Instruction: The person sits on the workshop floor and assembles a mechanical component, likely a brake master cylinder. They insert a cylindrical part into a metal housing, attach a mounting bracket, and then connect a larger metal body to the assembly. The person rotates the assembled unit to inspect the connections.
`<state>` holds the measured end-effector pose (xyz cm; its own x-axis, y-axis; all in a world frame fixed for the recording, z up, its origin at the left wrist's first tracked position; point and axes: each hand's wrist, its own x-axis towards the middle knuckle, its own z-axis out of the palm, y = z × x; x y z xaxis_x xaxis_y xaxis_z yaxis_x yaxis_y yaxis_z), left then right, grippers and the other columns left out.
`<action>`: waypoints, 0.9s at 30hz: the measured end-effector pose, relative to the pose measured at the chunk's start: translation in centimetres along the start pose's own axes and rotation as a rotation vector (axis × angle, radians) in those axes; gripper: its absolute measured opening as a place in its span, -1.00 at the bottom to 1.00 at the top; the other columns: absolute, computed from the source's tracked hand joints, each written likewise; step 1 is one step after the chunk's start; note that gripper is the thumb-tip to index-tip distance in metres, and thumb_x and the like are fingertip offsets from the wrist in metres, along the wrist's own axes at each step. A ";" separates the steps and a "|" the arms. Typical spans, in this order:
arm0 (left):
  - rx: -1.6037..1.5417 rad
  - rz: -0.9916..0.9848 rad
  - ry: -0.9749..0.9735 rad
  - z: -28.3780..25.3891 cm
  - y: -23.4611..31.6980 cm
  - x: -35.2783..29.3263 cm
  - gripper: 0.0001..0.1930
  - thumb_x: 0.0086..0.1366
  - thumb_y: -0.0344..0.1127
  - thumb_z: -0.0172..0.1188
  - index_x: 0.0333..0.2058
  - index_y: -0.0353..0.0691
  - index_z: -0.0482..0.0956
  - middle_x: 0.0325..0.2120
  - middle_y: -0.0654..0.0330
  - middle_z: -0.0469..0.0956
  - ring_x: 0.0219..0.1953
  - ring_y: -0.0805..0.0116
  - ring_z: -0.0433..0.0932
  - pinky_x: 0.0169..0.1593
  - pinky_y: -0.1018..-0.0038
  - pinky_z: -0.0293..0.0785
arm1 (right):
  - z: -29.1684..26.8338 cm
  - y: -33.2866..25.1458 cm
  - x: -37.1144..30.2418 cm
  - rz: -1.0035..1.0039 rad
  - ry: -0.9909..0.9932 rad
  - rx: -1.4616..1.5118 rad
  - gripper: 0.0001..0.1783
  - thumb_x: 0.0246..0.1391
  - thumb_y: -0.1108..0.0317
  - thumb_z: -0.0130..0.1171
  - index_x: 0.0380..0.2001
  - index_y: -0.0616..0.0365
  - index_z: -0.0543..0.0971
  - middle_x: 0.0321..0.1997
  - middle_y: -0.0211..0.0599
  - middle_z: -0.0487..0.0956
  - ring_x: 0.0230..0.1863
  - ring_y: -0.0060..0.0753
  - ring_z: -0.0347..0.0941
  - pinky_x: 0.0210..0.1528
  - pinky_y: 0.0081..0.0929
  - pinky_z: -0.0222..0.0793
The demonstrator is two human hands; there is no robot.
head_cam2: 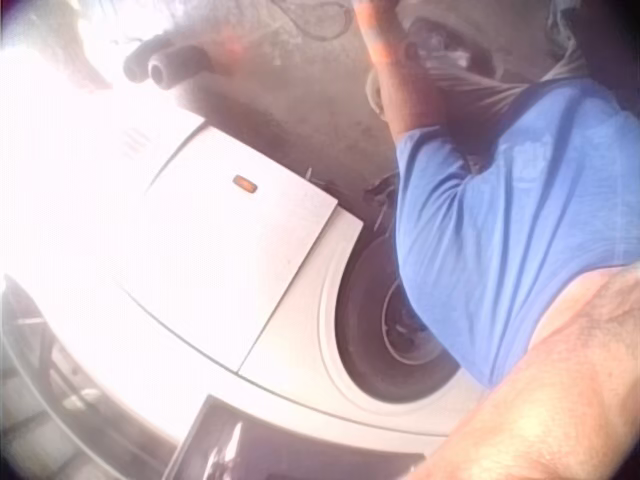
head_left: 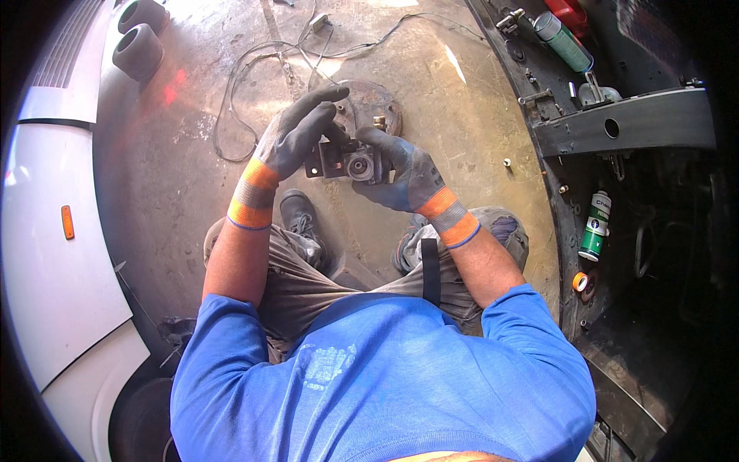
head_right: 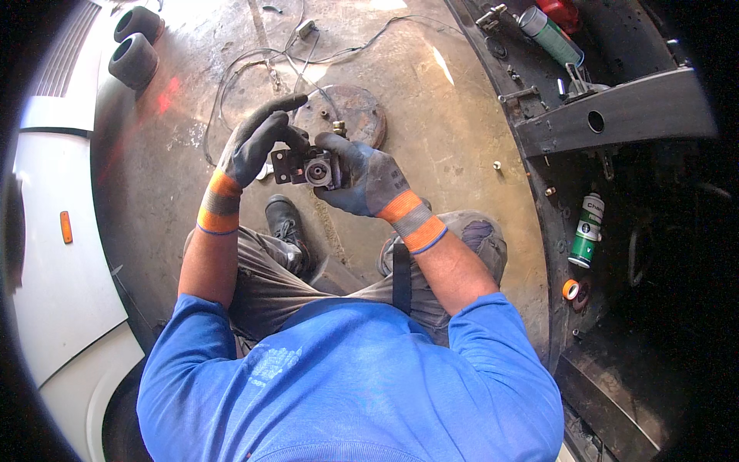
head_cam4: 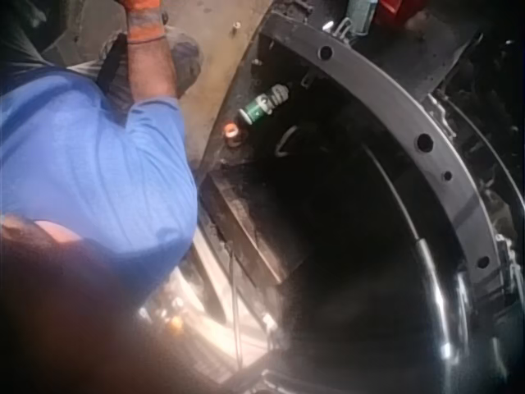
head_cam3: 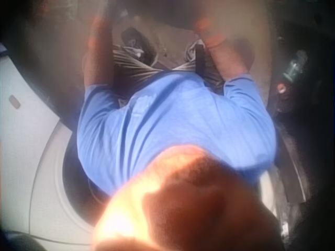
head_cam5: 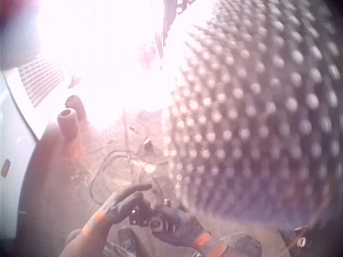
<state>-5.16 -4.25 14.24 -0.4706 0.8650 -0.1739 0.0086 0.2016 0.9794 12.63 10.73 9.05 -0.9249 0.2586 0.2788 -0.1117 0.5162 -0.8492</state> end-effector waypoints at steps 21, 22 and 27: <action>0.517 0.326 0.071 0.6 -7.1 2.5 -0.63 0.42 -0.21 -0.02 0.09 -0.30 0.39 -0.15 0.04 0.48 -0.25 0.33 0.58 -0.24 0.48 0.57 | -1.2 1.2 0.7 -0.024 0.279 -0.116 -0.19 -0.25 0.14 0.53 0.11 -0.03 0.38 -0.12 -0.09 0.61 -0.12 -0.08 0.61 -0.11 -0.27 0.55; 0.631 0.401 0.058 0.6 -7.2 2.5 -0.65 0.43 -0.25 -0.02 0.10 -0.31 0.38 -0.11 0.02 0.46 -0.22 0.30 0.58 -0.22 0.47 0.59 | -1.3 1.3 0.7 -0.015 0.261 -0.090 -0.21 -0.23 0.20 0.52 0.12 0.00 0.38 -0.07 -0.12 0.59 -0.07 -0.16 0.58 -0.06 -0.32 0.53; 0.291 0.205 0.163 2.0 -5.0 1.7 -0.60 0.40 -0.09 -0.04 -0.01 -0.31 0.46 -0.22 0.06 0.54 -0.20 0.30 0.58 -0.14 0.43 0.51 | -1.4 1.0 0.7 0.009 0.213 -0.030 -0.23 -0.19 0.34 0.49 0.14 0.05 0.38 0.01 -0.18 0.56 0.04 -0.31 0.53 0.06 -0.40 0.48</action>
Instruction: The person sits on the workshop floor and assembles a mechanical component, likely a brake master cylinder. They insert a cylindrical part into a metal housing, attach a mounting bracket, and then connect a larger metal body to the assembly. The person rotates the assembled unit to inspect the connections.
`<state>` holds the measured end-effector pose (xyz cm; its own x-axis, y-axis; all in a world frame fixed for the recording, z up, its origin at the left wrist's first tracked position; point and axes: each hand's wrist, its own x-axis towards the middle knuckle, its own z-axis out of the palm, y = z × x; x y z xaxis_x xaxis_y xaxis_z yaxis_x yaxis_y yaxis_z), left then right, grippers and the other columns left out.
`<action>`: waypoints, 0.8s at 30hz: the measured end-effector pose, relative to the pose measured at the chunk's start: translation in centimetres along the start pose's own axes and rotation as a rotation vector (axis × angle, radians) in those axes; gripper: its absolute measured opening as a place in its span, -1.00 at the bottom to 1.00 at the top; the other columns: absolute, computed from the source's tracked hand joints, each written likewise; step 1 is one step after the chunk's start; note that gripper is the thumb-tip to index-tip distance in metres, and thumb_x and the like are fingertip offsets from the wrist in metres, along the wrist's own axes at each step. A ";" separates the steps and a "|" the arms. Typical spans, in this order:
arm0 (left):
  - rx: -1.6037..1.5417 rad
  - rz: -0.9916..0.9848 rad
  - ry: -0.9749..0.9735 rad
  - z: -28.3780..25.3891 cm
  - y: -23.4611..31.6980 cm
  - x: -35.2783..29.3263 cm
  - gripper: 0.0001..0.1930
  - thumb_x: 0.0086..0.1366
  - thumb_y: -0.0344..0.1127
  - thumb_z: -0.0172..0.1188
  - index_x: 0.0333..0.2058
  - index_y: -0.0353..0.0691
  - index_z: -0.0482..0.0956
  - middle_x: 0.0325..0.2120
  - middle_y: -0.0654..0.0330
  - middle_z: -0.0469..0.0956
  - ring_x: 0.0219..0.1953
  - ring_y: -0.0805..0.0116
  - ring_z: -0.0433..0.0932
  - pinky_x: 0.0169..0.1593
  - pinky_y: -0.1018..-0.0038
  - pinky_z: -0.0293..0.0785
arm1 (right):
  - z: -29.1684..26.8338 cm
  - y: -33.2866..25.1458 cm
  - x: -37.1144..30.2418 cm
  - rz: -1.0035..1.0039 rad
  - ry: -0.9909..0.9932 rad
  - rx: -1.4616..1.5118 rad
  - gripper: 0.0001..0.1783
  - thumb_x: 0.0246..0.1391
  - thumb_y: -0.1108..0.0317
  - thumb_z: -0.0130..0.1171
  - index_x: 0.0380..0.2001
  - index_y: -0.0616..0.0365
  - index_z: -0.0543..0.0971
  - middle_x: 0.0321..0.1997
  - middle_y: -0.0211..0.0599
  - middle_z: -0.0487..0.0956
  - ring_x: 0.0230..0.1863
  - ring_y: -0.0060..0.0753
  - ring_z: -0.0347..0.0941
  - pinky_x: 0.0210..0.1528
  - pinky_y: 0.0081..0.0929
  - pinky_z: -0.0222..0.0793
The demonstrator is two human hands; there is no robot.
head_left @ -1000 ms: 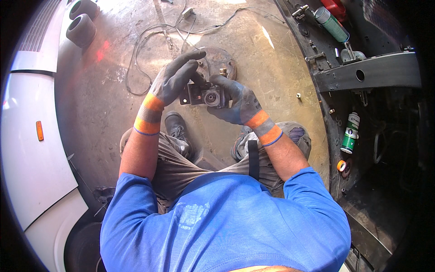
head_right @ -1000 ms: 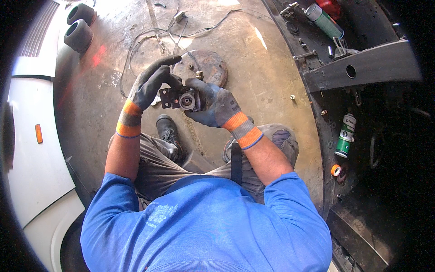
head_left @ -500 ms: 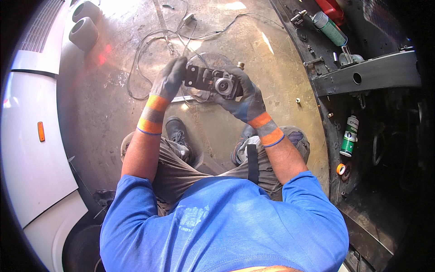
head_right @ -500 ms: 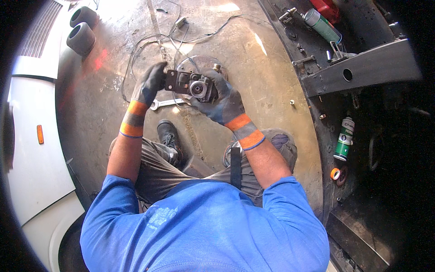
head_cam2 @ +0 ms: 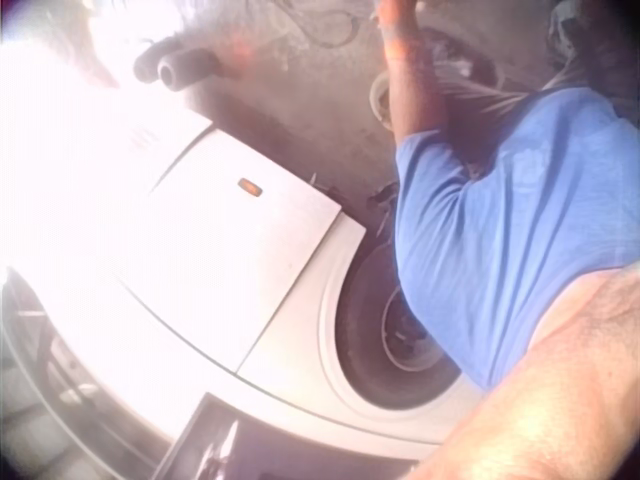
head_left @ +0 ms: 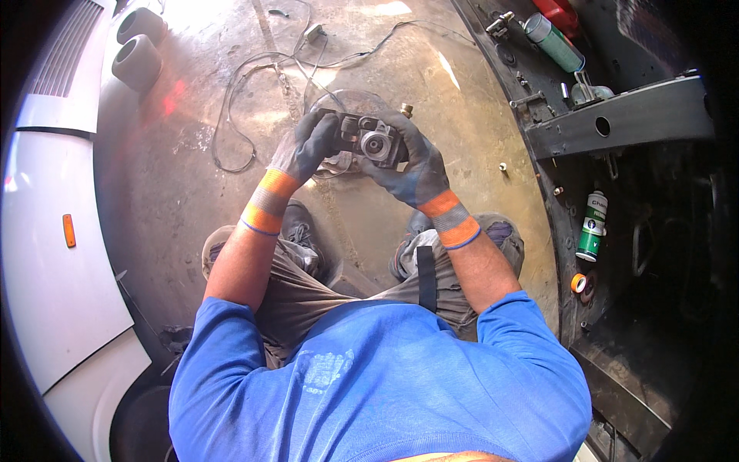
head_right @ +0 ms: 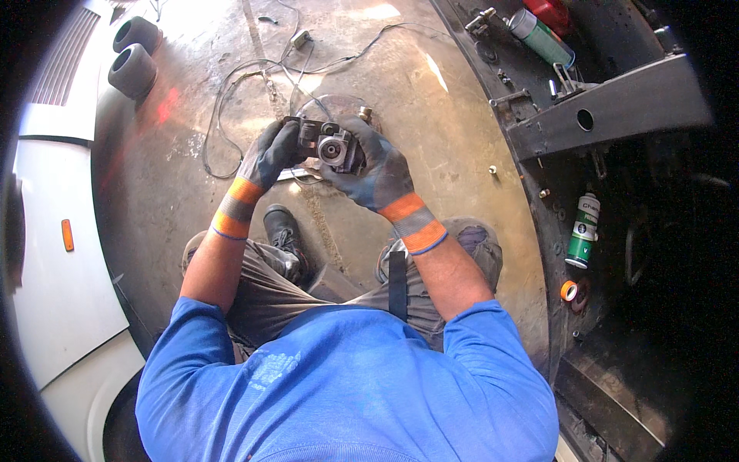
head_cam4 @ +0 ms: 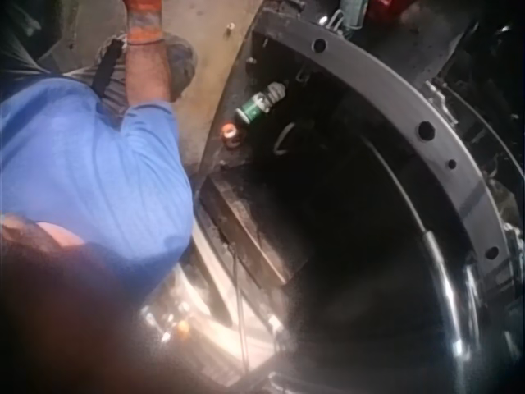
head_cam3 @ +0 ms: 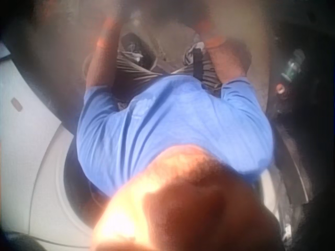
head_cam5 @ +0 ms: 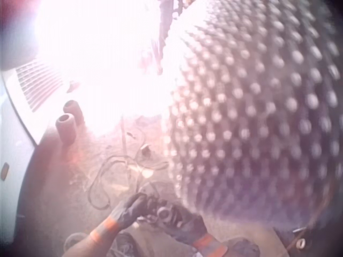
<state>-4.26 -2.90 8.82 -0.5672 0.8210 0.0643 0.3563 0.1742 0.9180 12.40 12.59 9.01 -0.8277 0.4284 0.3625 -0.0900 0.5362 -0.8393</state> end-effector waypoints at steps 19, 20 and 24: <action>0.263 0.214 -0.048 0.0 0.3 0.1 -0.72 0.39 -0.33 -0.09 -0.03 -0.30 0.48 -0.22 0.10 0.46 -0.26 0.28 0.54 -0.18 0.46 0.48 | 0.1 -0.2 0.0 0.036 -0.003 0.020 -0.26 -0.17 0.36 0.46 0.14 0.07 0.38 -0.03 -0.14 0.57 0.01 -0.30 0.55 0.02 -0.42 0.49; 0.190 0.131 -0.044 0.0 0.6 0.0 -0.71 0.40 -0.31 -0.08 -0.03 -0.30 0.48 -0.23 0.10 0.46 -0.26 0.29 0.54 -0.19 0.46 0.48 | 0.0 -0.4 0.0 0.042 -0.007 0.018 -0.26 -0.17 0.36 0.46 0.14 0.07 0.38 -0.03 -0.14 0.57 0.01 -0.31 0.55 0.02 -0.42 0.49; 0.010 -0.107 -0.039 0.2 1.3 0.1 -0.68 0.41 -0.22 -0.06 -0.04 -0.31 0.48 -0.24 0.10 0.48 -0.24 0.33 0.54 -0.19 0.45 0.48 | -0.1 -0.6 0.1 0.021 -0.007 0.002 -0.26 -0.16 0.37 0.46 0.14 0.07 0.38 -0.02 -0.16 0.57 0.01 -0.33 0.54 0.03 -0.43 0.48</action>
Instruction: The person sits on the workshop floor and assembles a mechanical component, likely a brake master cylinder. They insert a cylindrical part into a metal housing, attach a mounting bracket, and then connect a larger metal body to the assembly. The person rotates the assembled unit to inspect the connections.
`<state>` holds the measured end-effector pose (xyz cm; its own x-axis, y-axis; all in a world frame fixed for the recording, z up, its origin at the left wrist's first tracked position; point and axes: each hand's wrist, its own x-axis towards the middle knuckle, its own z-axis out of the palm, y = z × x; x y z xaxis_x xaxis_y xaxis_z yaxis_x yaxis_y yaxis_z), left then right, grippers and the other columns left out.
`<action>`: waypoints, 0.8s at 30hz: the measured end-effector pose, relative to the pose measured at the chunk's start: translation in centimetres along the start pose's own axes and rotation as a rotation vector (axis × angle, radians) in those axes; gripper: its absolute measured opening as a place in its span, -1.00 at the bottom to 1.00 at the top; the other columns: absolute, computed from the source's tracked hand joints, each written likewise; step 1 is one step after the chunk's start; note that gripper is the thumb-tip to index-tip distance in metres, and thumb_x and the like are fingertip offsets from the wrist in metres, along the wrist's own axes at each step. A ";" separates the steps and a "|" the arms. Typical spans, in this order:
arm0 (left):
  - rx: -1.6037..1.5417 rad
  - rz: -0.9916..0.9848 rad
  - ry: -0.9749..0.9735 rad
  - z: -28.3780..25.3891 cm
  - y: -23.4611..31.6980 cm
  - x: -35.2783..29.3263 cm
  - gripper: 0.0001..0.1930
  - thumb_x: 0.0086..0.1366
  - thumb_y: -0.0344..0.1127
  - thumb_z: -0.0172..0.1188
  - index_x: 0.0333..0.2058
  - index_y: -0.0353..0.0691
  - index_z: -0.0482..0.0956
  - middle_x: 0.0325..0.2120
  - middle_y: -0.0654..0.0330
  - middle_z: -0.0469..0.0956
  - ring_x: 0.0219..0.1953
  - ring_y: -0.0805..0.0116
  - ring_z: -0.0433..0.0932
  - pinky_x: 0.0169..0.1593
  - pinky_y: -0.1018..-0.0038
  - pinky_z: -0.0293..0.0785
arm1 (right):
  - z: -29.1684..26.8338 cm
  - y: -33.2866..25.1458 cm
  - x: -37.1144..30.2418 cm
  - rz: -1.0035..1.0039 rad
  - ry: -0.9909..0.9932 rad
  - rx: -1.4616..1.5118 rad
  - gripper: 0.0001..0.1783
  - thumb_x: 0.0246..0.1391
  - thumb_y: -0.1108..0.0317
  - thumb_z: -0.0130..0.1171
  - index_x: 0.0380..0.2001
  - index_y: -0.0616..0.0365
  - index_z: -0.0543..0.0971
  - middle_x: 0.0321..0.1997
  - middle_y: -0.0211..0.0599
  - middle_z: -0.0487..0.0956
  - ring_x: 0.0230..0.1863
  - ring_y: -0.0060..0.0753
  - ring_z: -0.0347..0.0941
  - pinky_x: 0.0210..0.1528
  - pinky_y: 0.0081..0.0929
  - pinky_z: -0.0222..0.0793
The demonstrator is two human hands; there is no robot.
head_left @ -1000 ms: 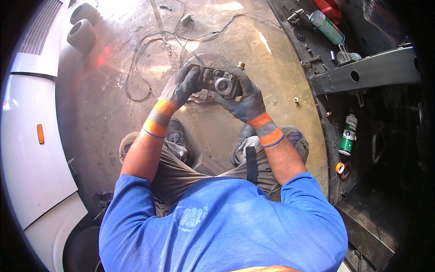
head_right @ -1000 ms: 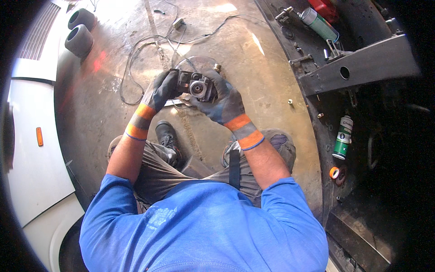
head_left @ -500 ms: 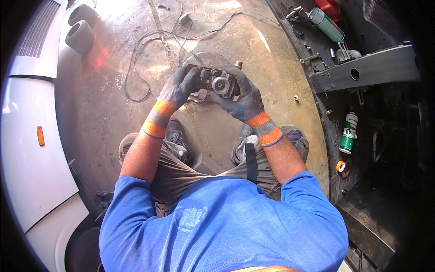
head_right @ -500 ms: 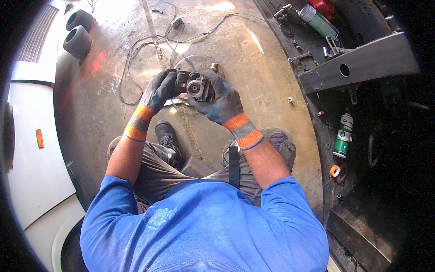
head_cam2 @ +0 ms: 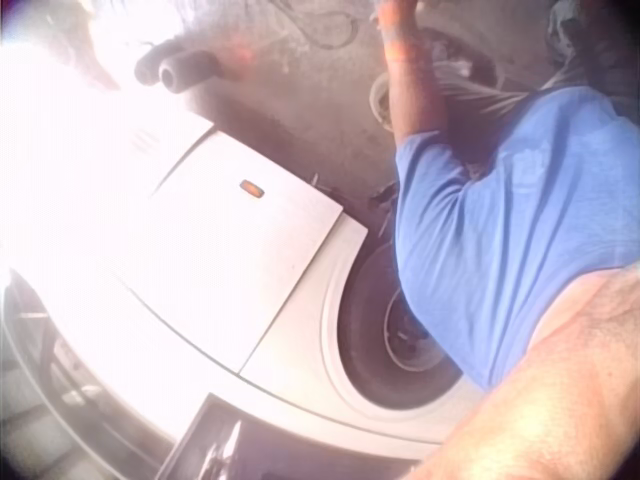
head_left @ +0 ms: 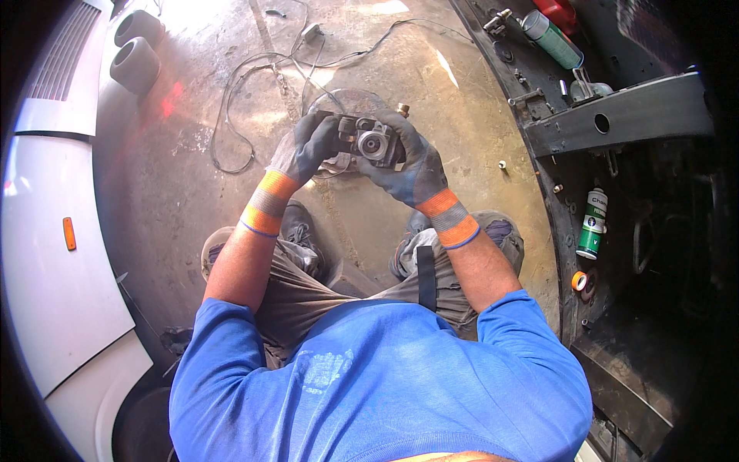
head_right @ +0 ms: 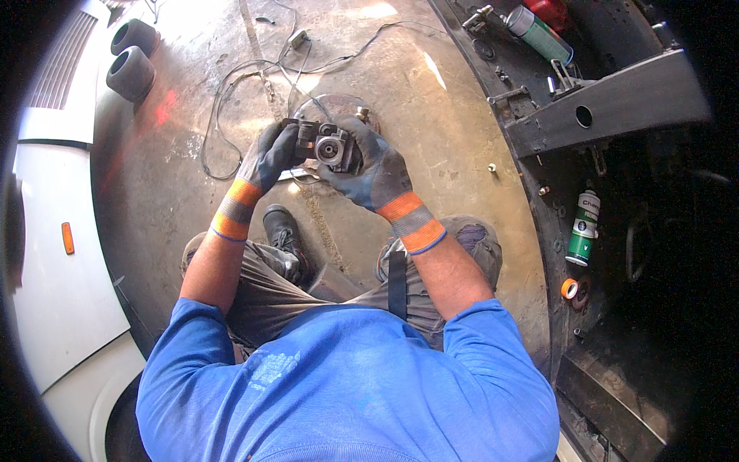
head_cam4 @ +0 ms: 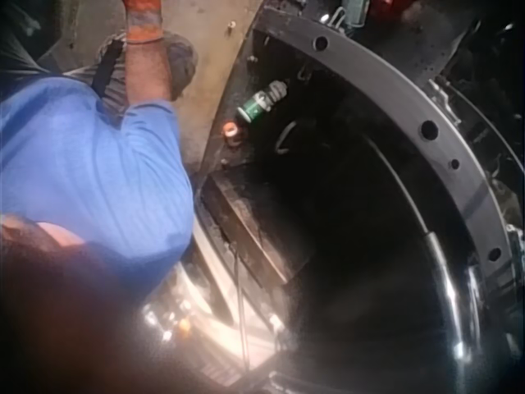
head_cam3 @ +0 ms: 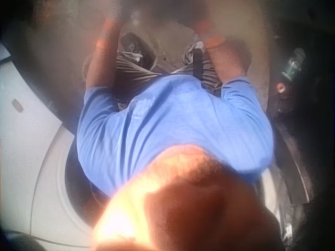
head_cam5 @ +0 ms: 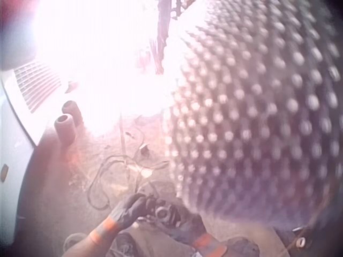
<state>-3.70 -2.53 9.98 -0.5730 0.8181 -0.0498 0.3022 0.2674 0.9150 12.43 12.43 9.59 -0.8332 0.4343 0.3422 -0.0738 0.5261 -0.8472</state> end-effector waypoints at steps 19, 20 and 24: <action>0.027 -0.194 -0.041 0.6 -2.5 0.8 -0.63 0.38 -0.12 0.01 -0.09 -0.35 0.49 -0.29 0.10 0.55 -0.28 0.41 0.57 -0.25 0.48 0.52 | 0.9 1.9 -0.2 0.547 -0.079 0.466 -0.30 -0.12 0.34 0.44 0.11 0.09 0.34 -0.10 -0.31 0.54 -0.20 -0.53 0.51 -0.25 -0.53 0.50; 0.075 -0.117 -0.049 0.5 -2.8 0.7 -0.63 0.38 -0.11 0.01 -0.10 -0.35 0.49 -0.30 0.11 0.56 -0.28 0.41 0.57 -0.25 0.48 0.52 | 0.7 1.3 0.0 0.566 -0.076 0.498 -0.31 -0.14 0.30 0.45 0.08 0.08 0.37 -0.10 -0.32 0.56 -0.16 -0.53 0.51 -0.15 -0.51 0.48; 0.067 -0.177 -0.038 0.4 -1.5 0.4 -0.62 0.36 -0.04 0.01 -0.11 -0.29 0.44 -0.35 0.05 0.56 -0.27 0.21 0.58 -0.20 0.34 0.48 | 0.6 1.0 0.2 0.596 -0.083 0.509 -0.35 -0.14 0.29 0.45 0.05 0.07 0.40 -0.09 -0.32 0.57 -0.10 -0.52 0.51 -0.06 -0.50 0.47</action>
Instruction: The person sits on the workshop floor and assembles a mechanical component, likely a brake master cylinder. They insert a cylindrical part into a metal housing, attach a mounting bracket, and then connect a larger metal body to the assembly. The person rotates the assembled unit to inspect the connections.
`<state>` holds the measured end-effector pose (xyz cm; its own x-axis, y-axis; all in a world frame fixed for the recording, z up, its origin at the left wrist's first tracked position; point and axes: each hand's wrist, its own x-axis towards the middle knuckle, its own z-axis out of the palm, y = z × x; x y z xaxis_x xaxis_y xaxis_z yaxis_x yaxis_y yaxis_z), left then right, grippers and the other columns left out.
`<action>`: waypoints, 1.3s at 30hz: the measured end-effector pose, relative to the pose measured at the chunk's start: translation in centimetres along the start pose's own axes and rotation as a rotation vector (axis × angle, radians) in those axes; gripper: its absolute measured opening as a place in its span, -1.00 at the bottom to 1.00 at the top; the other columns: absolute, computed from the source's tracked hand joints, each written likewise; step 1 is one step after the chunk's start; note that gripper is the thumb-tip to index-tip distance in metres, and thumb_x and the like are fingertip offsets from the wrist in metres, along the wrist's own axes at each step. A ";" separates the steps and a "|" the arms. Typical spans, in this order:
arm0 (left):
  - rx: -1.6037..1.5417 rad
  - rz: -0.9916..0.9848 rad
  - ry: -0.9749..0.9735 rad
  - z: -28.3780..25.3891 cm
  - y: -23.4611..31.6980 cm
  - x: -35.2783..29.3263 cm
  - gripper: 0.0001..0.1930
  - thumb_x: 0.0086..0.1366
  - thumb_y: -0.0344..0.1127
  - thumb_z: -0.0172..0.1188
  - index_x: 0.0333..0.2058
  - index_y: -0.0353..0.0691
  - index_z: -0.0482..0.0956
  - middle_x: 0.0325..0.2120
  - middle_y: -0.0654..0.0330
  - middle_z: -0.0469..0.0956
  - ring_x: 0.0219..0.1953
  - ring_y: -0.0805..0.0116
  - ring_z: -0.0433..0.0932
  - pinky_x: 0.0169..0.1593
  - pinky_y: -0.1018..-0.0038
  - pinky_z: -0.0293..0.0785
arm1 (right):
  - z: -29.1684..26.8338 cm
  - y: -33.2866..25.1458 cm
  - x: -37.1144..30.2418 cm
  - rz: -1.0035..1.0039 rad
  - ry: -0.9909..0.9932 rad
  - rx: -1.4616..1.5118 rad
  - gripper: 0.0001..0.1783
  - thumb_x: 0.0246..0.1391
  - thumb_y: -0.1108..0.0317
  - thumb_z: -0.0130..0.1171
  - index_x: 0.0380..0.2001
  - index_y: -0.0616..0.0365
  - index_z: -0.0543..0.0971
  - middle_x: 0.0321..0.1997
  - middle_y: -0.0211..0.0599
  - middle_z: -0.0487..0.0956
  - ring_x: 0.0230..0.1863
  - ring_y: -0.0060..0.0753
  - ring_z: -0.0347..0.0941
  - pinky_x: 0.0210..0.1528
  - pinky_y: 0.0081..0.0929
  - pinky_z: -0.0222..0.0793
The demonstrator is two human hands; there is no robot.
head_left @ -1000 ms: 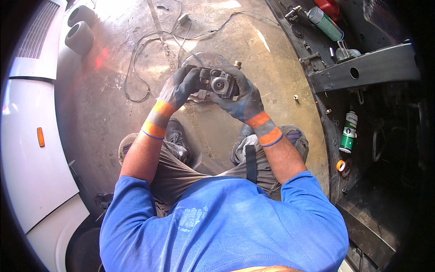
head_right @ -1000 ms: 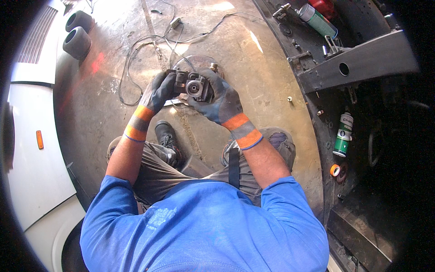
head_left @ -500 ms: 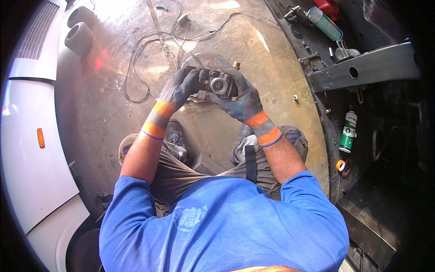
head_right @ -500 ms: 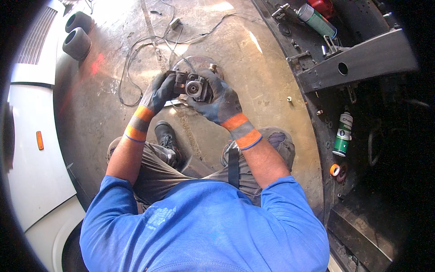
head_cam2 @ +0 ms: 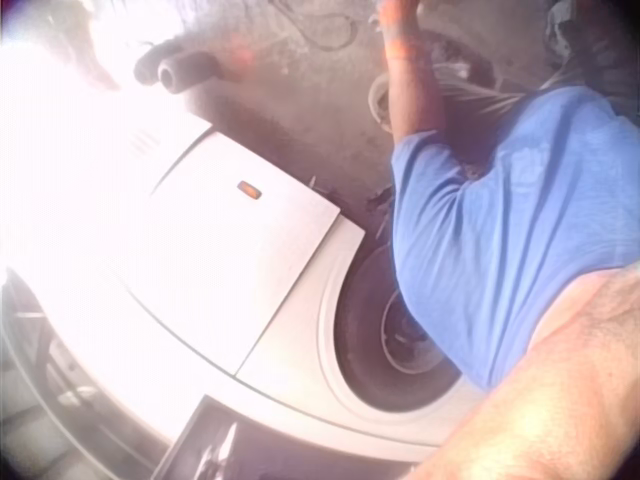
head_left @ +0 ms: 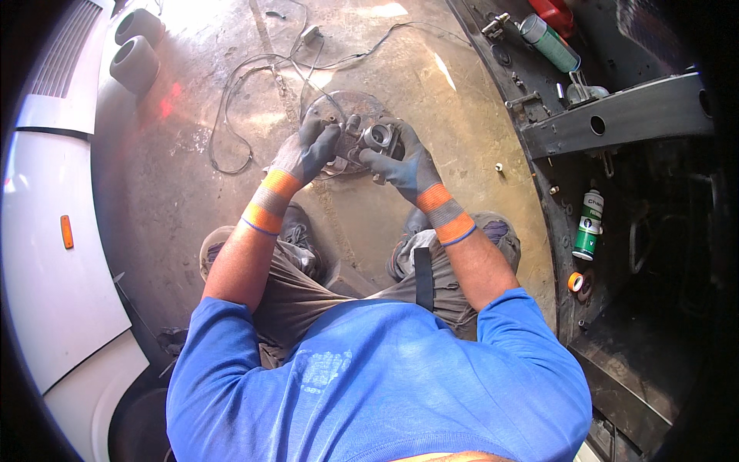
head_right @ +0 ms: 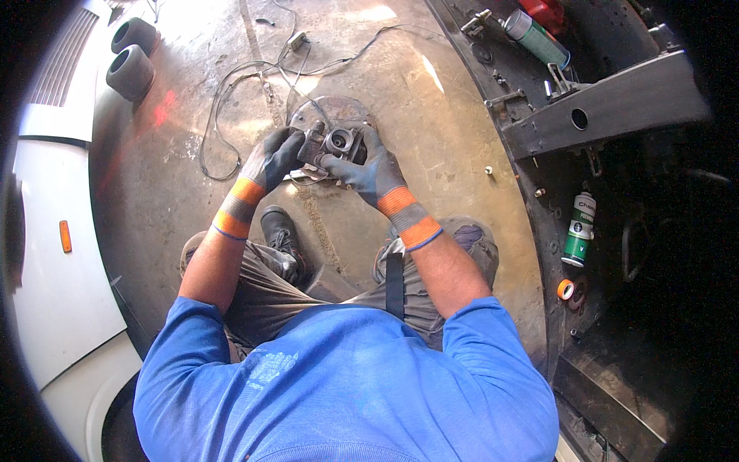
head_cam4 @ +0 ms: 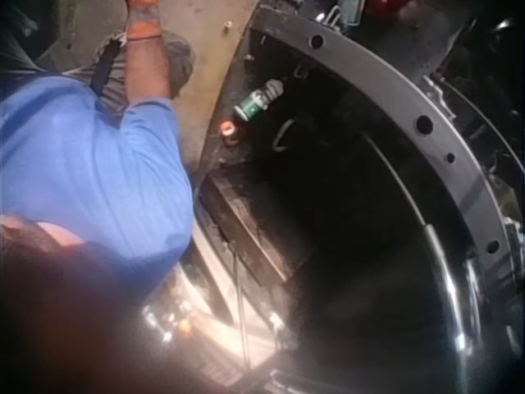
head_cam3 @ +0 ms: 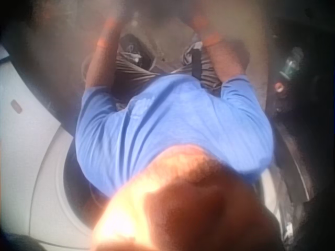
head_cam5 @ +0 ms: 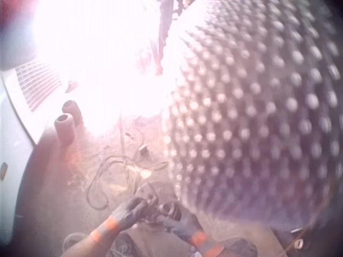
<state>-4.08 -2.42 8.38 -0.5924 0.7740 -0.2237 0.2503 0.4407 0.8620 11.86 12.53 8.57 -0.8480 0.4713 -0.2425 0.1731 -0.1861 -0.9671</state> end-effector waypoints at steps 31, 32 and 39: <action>0.060 0.205 0.289 0.2 0.9 -0.7 -0.48 0.27 0.08 0.14 -0.03 -0.26 0.47 -0.10 -0.12 0.52 0.00 -0.12 0.48 0.07 0.15 0.39 | 1.1 0.9 -0.7 -0.639 0.111 -0.565 -0.13 -0.18 0.39 0.48 0.23 0.04 0.28 0.06 -0.16 0.51 -0.05 -0.37 0.56 -0.08 -0.46 0.54; 0.029 0.228 0.289 0.2 0.6 -0.6 -0.48 0.27 0.08 0.14 -0.03 -0.25 0.47 -0.10 -0.11 0.53 0.00 -0.11 0.48 0.07 0.15 0.39 | 1.0 1.1 -0.6 -0.646 0.108 -0.565 -0.13 -0.18 0.39 0.48 0.23 0.04 0.27 0.06 -0.16 0.50 -0.06 -0.38 0.56 -0.08 -0.46 0.54; -0.009 0.293 0.313 0.6 -0.1 0.1 -0.49 0.26 0.08 0.15 -0.06 -0.27 0.50 -0.13 -0.12 0.55 -0.01 -0.10 0.49 0.05 0.15 0.41 | 0.8 1.4 -0.4 -0.676 0.124 -0.589 -0.13 -0.17 0.38 0.48 0.23 0.03 0.26 0.06 -0.15 0.50 -0.09 -0.40 0.56 -0.09 -0.46 0.54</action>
<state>-3.74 -2.15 7.98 -0.7013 0.6901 0.1787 0.4368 0.2178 0.8728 12.02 11.38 7.33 -0.8078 0.4156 0.4181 -0.0852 0.6196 -0.7803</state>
